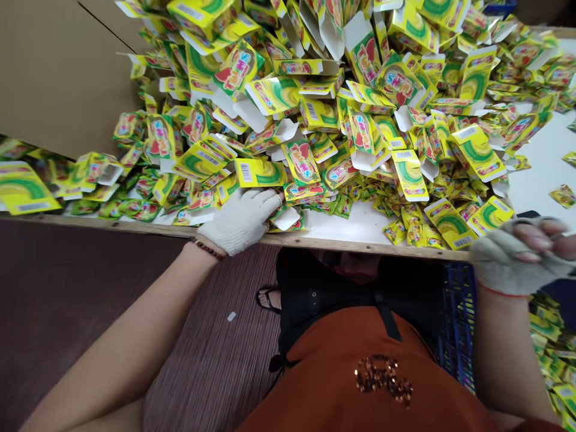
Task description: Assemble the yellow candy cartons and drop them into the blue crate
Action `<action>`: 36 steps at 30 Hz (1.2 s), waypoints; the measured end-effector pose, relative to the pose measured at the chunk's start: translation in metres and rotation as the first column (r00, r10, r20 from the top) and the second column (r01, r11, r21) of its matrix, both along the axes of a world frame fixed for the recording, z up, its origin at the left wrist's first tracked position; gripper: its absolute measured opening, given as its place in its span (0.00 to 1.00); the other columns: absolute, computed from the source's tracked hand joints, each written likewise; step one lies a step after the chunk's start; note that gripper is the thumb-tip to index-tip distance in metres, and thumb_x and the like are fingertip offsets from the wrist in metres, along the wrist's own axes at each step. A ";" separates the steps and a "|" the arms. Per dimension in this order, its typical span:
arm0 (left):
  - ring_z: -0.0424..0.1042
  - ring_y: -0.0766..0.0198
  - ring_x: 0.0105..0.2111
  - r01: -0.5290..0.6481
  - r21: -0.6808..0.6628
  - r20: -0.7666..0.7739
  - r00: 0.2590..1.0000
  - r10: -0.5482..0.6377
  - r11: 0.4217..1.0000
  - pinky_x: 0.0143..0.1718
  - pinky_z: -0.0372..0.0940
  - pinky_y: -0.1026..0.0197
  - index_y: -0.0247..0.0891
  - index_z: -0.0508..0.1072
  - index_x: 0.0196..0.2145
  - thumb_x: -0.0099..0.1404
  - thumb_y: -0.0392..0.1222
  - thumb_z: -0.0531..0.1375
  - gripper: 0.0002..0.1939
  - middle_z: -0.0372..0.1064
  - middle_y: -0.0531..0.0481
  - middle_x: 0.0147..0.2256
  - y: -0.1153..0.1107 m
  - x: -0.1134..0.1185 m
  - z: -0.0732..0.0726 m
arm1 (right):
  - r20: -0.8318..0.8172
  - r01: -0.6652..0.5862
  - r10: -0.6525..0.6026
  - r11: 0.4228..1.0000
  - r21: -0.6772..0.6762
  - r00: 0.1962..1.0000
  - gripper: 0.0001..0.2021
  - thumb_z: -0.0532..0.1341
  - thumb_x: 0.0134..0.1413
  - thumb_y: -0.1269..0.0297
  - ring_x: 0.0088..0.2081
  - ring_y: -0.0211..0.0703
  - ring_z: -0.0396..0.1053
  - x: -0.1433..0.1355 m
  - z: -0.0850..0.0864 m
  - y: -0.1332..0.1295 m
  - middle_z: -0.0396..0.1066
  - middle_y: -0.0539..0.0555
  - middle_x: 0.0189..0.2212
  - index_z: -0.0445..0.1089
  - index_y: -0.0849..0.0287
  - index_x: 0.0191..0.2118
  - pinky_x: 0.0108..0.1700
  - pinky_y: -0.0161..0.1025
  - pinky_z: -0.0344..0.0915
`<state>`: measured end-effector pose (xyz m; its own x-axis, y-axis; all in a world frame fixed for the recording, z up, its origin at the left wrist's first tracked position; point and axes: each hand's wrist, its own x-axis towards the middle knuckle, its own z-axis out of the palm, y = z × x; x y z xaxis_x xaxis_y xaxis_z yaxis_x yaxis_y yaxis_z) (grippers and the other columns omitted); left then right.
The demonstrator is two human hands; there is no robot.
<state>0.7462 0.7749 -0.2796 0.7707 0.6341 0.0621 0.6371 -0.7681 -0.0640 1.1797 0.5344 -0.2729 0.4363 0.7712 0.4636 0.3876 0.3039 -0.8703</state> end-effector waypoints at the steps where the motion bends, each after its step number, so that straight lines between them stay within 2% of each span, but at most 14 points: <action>1: 0.69 0.42 0.51 -0.011 0.010 -0.011 1.000 0.011 1.000 0.50 0.62 0.43 0.40 0.71 0.52 0.54 0.32 0.56 0.26 0.72 0.39 0.52 0.003 0.002 0.000 | -0.198 -0.081 0.077 0.997 -0.011 0.977 0.30 0.41 0.62 0.34 0.12 0.29 0.48 -0.016 -0.002 0.010 0.62 0.51 0.16 0.76 0.42 0.39 0.18 0.40 0.46; 3: 0.70 0.45 0.49 -0.035 0.040 -0.025 0.999 0.036 0.999 0.50 0.62 0.46 0.41 0.72 0.49 0.54 0.36 0.57 0.22 0.73 0.41 0.48 0.004 0.006 0.002 | -0.399 -0.234 0.183 0.969 -0.083 0.898 0.26 0.51 0.56 0.31 0.16 0.35 0.58 -0.054 -0.006 0.029 0.64 0.49 0.19 0.73 0.46 0.35 0.18 0.37 0.53; 7: 0.71 0.47 0.46 -0.046 0.032 0.045 0.998 0.045 0.998 0.50 0.64 0.47 0.41 0.74 0.40 0.56 0.40 0.58 0.14 0.74 0.43 0.42 -0.005 0.006 0.005 | -0.433 -0.515 0.405 0.839 -0.174 0.806 0.24 0.62 0.52 0.37 0.26 0.44 0.73 -0.115 -0.013 0.051 0.74 0.53 0.27 0.72 0.55 0.37 0.27 0.42 0.71; 10: 0.73 0.50 0.45 -0.068 0.039 0.196 0.979 0.060 0.997 0.47 0.67 0.50 0.41 0.75 0.41 0.59 0.37 0.56 0.13 0.75 0.43 0.43 -0.022 0.004 -0.003 | -0.292 -0.532 0.454 0.793 -0.298 0.842 0.16 0.64 0.58 0.49 0.30 0.42 0.75 -0.140 -0.017 0.059 0.77 0.53 0.30 0.75 0.58 0.38 0.33 0.39 0.73; 12: 0.74 0.52 0.45 -0.076 0.089 0.368 0.929 0.039 0.993 0.47 0.69 0.51 0.41 0.75 0.45 0.61 0.36 0.56 0.16 0.75 0.43 0.44 -0.042 0.009 -0.012 | -0.236 -0.532 0.476 0.766 -0.361 0.847 0.15 0.62 0.60 0.52 0.31 0.41 0.76 -0.154 -0.022 0.064 0.78 0.53 0.30 0.76 0.59 0.39 0.33 0.37 0.73; 14: 0.74 0.53 0.48 -0.042 0.161 0.552 0.832 -0.054 0.986 0.50 0.70 0.51 0.41 0.73 0.51 0.61 0.34 0.58 0.19 0.75 0.42 0.47 -0.067 0.025 -0.023 | -0.224 -0.541 0.492 0.762 -0.357 0.841 0.17 0.60 0.61 0.51 0.33 0.43 0.77 -0.168 -0.029 0.068 0.79 0.55 0.34 0.75 0.59 0.45 0.34 0.38 0.74; 16: 0.74 0.54 0.50 0.043 0.218 0.679 0.711 -0.183 0.975 0.52 0.71 0.51 0.40 0.71 0.54 0.62 0.33 0.59 0.21 0.74 0.39 0.49 -0.092 0.051 -0.032 | -0.175 -0.507 0.476 0.811 -0.290 0.862 0.20 0.62 0.60 0.50 0.39 0.46 0.77 -0.179 -0.035 0.071 0.79 0.57 0.41 0.73 0.58 0.50 0.40 0.41 0.76; 18: 0.72 0.55 0.53 0.108 0.157 0.761 0.621 -0.190 0.982 0.54 0.71 0.51 0.40 0.70 0.55 0.65 0.34 0.59 0.20 0.73 0.39 0.51 -0.109 0.082 -0.039 | -0.089 -0.412 0.402 0.885 -0.216 0.911 0.20 0.63 0.59 0.51 0.45 0.48 0.76 -0.181 -0.039 0.074 0.77 0.57 0.47 0.72 0.56 0.53 0.47 0.44 0.75; 20: 0.69 0.54 0.58 0.139 0.032 0.834 0.541 -0.103 0.990 0.56 0.69 0.49 0.39 0.71 0.53 0.67 0.35 0.58 0.17 0.69 0.37 0.55 -0.114 0.109 -0.042 | -0.006 -0.290 0.294 0.939 -0.187 0.956 0.18 0.62 0.60 0.54 0.48 0.49 0.75 -0.172 -0.038 0.078 0.77 0.57 0.48 0.71 0.56 0.53 0.51 0.44 0.73; 23: 0.65 0.52 0.61 0.182 -0.168 0.909 0.409 0.080 0.969 0.60 0.66 0.47 0.37 0.71 0.48 0.67 0.36 0.59 0.11 0.65 0.36 0.58 -0.105 0.135 -0.042 | 0.158 -0.192 0.228 0.958 -0.214 0.961 0.16 0.61 0.60 0.60 0.48 0.50 0.75 -0.143 -0.032 0.086 0.77 0.57 0.46 0.71 0.56 0.52 0.52 0.44 0.72; 26: 0.73 0.57 0.52 0.247 -0.372 0.902 0.322 0.287 0.895 0.55 0.70 0.51 0.37 0.67 0.45 0.65 0.35 0.61 0.11 0.71 0.41 0.49 -0.090 0.145 -0.045 | 0.188 -0.220 0.271 0.942 -0.254 0.944 0.16 0.63 0.57 0.65 0.48 0.49 0.74 -0.120 -0.034 0.094 0.75 0.56 0.46 0.69 0.56 0.51 0.51 0.45 0.72; 29: 0.77 0.62 0.41 0.339 -0.529 0.848 0.251 0.467 0.778 0.46 0.74 0.57 0.39 0.64 0.43 0.63 0.35 0.61 0.12 0.72 0.48 0.41 -0.081 0.152 -0.056 | 0.003 -0.199 0.202 0.965 -0.171 0.979 0.22 0.65 0.53 0.66 0.44 0.45 0.76 -0.115 -0.050 0.098 0.74 0.53 0.42 0.62 0.53 0.53 0.46 0.43 0.74; 32: 0.77 0.62 0.42 0.416 -0.567 0.823 0.264 0.502 0.711 0.46 0.73 0.58 0.39 0.65 0.45 0.63 0.37 0.61 0.13 0.74 0.48 0.42 -0.075 0.152 -0.062 | -0.031 -0.148 0.146 0.986 -0.082 0.989 0.18 0.64 0.54 0.66 0.40 0.43 0.75 -0.118 -0.064 0.098 0.72 0.51 0.39 0.63 0.51 0.50 0.43 0.41 0.75; 36: 0.76 0.59 0.44 0.371 -0.451 0.874 0.368 0.317 0.812 0.49 0.72 0.56 0.38 0.74 0.44 0.63 0.39 0.62 0.11 0.77 0.46 0.43 -0.065 0.146 -0.058 | 0.282 -0.077 0.100 0.993 -0.090 0.954 0.07 0.62 0.57 0.67 0.41 0.44 0.73 -0.115 -0.060 0.097 0.73 0.53 0.38 0.71 0.54 0.43 0.45 0.42 0.72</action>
